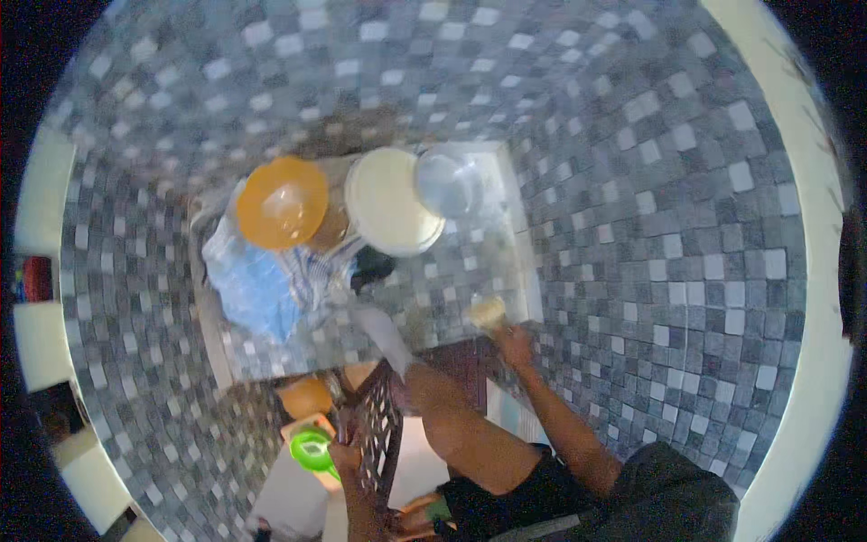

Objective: The person applies and smooths plaster along the top edges of the tiled wall, window frame, and overhead rod using a putty knife.

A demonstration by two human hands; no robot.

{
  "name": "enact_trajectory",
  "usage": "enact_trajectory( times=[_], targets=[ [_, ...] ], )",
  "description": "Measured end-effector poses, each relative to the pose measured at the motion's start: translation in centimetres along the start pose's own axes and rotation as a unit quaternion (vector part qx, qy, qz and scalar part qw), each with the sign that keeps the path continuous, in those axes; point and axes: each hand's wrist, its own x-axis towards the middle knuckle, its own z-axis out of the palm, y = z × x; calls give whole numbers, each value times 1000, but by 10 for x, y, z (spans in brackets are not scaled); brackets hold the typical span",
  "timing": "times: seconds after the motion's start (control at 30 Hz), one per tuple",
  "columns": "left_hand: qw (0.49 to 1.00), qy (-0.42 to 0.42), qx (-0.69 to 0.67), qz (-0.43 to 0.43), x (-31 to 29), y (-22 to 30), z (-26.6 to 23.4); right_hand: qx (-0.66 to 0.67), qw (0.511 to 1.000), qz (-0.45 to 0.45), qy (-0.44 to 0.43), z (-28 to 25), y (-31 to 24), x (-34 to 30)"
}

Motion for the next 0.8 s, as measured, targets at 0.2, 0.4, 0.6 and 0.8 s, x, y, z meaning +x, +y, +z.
enact_trajectory(
  times=[0.2, 0.4, 0.6, 0.8],
  targets=[
    [989, -15, 113, -95, 18, -14, 50, 72, 981, 38, 173, -125, 47, -73],
    [996, -28, 88, 2, 90, 41, 74, -144, 969, 65, 189, -187, 93, -154],
    [997, 5, 75, 21, 118, 60, 72, -194, 974, 97, -57, -234, 39, -168],
    [996, 67, 56, -11, 106, 44, 31, -161, 985, -35, 58, -211, 114, -153]
  ],
)
